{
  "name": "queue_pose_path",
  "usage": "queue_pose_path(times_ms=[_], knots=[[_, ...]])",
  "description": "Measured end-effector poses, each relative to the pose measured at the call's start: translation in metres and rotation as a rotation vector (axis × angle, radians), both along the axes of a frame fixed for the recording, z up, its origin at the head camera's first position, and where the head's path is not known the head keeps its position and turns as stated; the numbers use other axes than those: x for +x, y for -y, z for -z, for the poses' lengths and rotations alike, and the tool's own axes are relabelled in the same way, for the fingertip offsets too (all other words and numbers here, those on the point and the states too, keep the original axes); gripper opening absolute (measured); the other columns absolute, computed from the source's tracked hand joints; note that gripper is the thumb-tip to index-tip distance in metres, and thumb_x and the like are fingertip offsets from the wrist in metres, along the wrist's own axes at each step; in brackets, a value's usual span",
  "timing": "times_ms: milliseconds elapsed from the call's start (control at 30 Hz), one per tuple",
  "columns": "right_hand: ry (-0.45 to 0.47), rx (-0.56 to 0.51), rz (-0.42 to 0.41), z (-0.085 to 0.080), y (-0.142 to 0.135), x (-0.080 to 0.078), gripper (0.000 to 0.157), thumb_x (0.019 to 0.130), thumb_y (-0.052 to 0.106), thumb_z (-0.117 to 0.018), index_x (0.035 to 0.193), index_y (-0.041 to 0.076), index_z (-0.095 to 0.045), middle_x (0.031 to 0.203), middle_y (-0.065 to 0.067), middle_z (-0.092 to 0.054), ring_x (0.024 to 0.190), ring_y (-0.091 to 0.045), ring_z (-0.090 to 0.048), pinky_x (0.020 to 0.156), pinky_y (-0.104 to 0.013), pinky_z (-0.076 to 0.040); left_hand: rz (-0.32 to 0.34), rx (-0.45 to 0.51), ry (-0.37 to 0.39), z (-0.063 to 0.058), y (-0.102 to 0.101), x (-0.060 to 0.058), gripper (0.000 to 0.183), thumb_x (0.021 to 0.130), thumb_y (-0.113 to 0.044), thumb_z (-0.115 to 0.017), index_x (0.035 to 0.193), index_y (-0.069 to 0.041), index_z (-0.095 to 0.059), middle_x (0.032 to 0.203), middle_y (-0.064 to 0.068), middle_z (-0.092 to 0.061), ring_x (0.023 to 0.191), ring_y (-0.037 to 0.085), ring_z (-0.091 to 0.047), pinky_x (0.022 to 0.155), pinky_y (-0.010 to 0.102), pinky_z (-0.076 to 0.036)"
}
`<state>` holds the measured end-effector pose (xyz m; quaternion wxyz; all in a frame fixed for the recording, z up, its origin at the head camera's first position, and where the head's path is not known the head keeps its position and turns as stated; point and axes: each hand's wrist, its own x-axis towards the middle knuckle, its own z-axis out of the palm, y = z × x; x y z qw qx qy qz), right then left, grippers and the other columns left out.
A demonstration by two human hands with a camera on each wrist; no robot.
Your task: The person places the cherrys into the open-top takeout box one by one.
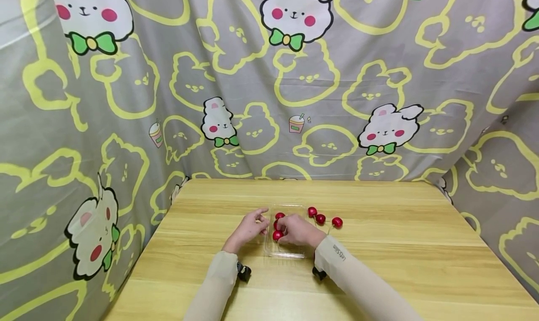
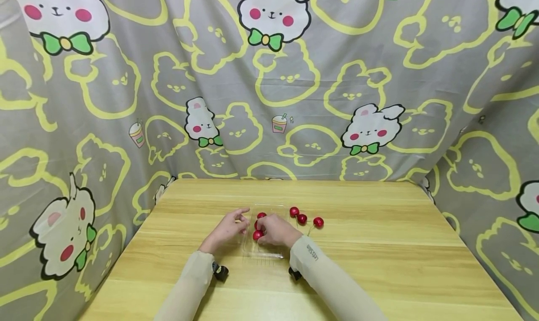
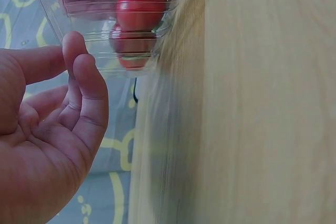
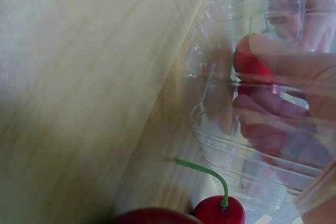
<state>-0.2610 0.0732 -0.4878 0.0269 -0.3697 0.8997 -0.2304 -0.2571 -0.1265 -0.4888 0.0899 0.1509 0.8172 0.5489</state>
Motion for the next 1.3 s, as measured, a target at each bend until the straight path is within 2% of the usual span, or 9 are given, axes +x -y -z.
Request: queue_pose_path(times_ms=[100,267,367,500,633,733,1067,1200,1300], knots=[[0.01,0.001,-0.008,0.0,0.0,0.0,0.019,0.076,0.016,-0.081,0.086,0.011,-0.065,0.078,0.006,-0.063,0.069,-0.004,-0.057,0.061,-0.018,-0.049,0.0,0.007,0.004,0.001,0.001,-0.001,0.05,0.095,-0.002,-0.054,0.14,0.008,-0.036,0.09,0.023,-0.059,0.063,0.02,-0.062,0.066,0.041,-0.056],[0.023,0.002,-0.014,-0.001,0.0,-0.001,0.018,0.076,0.013,-0.08,0.087,0.011,-0.066,0.079,0.007,-0.063,0.07,-0.005,-0.058,0.062,-0.017,-0.05,0.014,0.031,0.005,-0.02,-0.002,0.011,0.049,0.094,0.003,-0.052,0.139,0.012,-0.035,0.093,0.031,-0.057,0.069,0.036,-0.063,0.071,0.054,-0.054],[0.023,0.003,-0.018,-0.002,0.0,-0.001,0.017,0.077,0.013,-0.079,0.087,0.011,-0.066,0.079,0.006,-0.063,0.07,-0.004,-0.058,0.063,-0.017,-0.05,0.023,0.031,-0.002,-0.026,-0.002,0.014,0.048,0.094,0.004,-0.051,0.138,0.014,-0.035,0.092,0.031,-0.056,0.07,0.038,-0.062,0.071,0.055,-0.053],[0.024,0.001,-0.019,-0.002,0.001,-0.001,0.018,0.077,0.013,-0.079,0.089,0.01,-0.066,0.08,0.006,-0.063,0.071,-0.004,-0.058,0.063,-0.017,-0.05,0.016,0.031,-0.005,-0.014,-0.001,0.008,0.048,0.094,0.003,-0.052,0.138,0.013,-0.035,0.089,0.025,-0.058,0.066,0.03,-0.062,0.069,0.051,-0.055],[0.037,0.0,-0.012,-0.003,0.001,0.0,0.018,0.078,0.012,-0.078,0.09,0.01,-0.066,0.082,0.005,-0.063,0.072,-0.006,-0.06,0.063,-0.017,-0.05,0.004,0.013,-0.012,0.001,0.001,0.0,0.049,0.095,-0.001,-0.054,0.139,0.009,-0.036,0.086,0.018,-0.058,0.063,0.019,-0.061,0.065,0.041,-0.056],[0.051,0.001,-0.01,-0.003,0.001,0.0,0.018,0.078,0.012,-0.078,0.091,0.01,-0.066,0.082,0.006,-0.063,0.073,-0.007,-0.06,0.063,-0.017,-0.05,0.002,0.012,-0.005,0.006,0.002,-0.002,0.049,0.095,-0.002,-0.054,0.14,0.008,-0.037,0.087,0.018,-0.059,0.062,0.016,-0.061,0.063,0.036,-0.056],[0.032,0.014,-0.011,-0.003,0.001,0.0,0.016,0.077,0.013,-0.078,0.089,0.011,-0.067,0.079,0.007,-0.062,0.071,-0.005,-0.057,0.063,-0.018,-0.049,-0.007,0.01,0.012,0.007,0.004,-0.003,0.049,0.095,-0.004,-0.055,0.14,0.005,-0.038,0.087,0.017,-0.059,0.063,0.017,-0.061,0.064,0.035,-0.056],[0.01,0.013,-0.022,-0.003,0.001,-0.001,0.015,0.077,0.012,-0.078,0.086,0.012,-0.066,0.077,0.007,-0.062,0.069,-0.004,-0.056,0.063,-0.018,-0.049,-0.01,0.003,0.009,0.005,0.003,-0.003,0.048,0.095,-0.003,-0.054,0.14,0.005,-0.038,0.086,0.014,-0.059,0.063,0.018,-0.061,0.064,0.037,-0.056],[0.008,0.005,-0.029,-0.003,0.002,-0.001,0.015,0.077,0.012,-0.078,0.085,0.012,-0.066,0.077,0.007,-0.062,0.068,-0.003,-0.056,0.062,-0.018,-0.049,-0.003,0.01,0.013,0.002,0.003,-0.001,0.049,0.095,-0.002,-0.053,0.14,0.007,-0.036,0.088,0.019,-0.058,0.065,0.022,-0.062,0.067,0.043,-0.056]])
